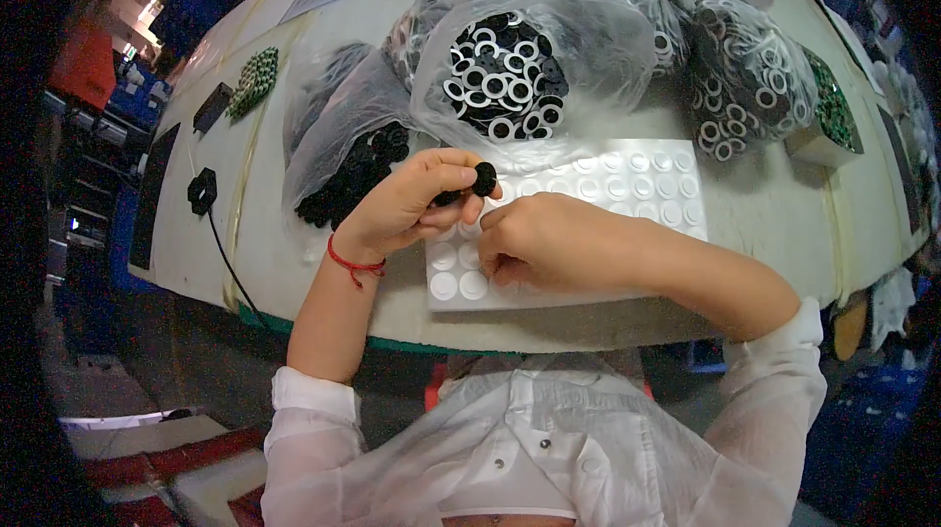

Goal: The person sorts circular components by hand, placing them into a grid-like tray.

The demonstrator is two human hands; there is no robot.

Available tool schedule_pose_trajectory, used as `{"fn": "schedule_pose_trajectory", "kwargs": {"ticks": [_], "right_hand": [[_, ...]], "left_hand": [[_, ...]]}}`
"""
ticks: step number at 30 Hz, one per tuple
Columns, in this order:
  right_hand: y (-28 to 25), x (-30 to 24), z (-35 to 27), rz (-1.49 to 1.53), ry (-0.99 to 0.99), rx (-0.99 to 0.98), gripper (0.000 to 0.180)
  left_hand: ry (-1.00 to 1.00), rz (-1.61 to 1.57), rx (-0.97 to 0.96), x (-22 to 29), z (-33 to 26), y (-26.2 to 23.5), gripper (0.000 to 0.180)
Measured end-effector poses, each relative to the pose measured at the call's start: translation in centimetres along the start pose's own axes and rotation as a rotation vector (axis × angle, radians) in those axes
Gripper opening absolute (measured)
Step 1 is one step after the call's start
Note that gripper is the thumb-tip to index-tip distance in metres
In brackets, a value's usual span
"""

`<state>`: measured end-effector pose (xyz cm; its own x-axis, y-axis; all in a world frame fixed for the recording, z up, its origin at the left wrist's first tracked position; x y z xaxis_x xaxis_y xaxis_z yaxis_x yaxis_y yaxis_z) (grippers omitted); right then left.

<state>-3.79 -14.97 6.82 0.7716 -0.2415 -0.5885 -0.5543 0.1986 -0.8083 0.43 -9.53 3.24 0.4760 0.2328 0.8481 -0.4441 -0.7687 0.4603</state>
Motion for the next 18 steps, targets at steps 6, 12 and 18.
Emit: {"fn": "schedule_pose_trajectory", "kwargs": {"ticks": [6, 12, 18], "right_hand": [[1.2, -0.3, 0.0, -0.057, 0.009, -0.071, 0.009], [0.9, -3.1, -2.2, -0.068, -0.193, -0.113, 0.017], [-4.5, -1.6, -2.3, 0.283, 0.050, 0.182, 0.011]], "left_hand": [[0.066, -0.065, -0.007, -0.2, 0.5, -0.5, 0.024], [0.134, 0.141, 0.091, 0.5, 0.5, -0.4, 0.026], [0.101, 0.303, 0.025, -0.1, 0.1, 0.5, 0.023]]}}
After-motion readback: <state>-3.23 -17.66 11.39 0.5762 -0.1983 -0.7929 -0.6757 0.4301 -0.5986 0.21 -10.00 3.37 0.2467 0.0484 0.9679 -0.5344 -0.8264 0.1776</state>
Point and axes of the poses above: each hand's wrist, its own z-axis towards the middle knuckle, its own y-axis out of the palm, x = y × z, the point moved 10 cm from there along z, towards the middle knuckle, and after that the axes turned 5 degrees about -z, right-handed, at the moved point
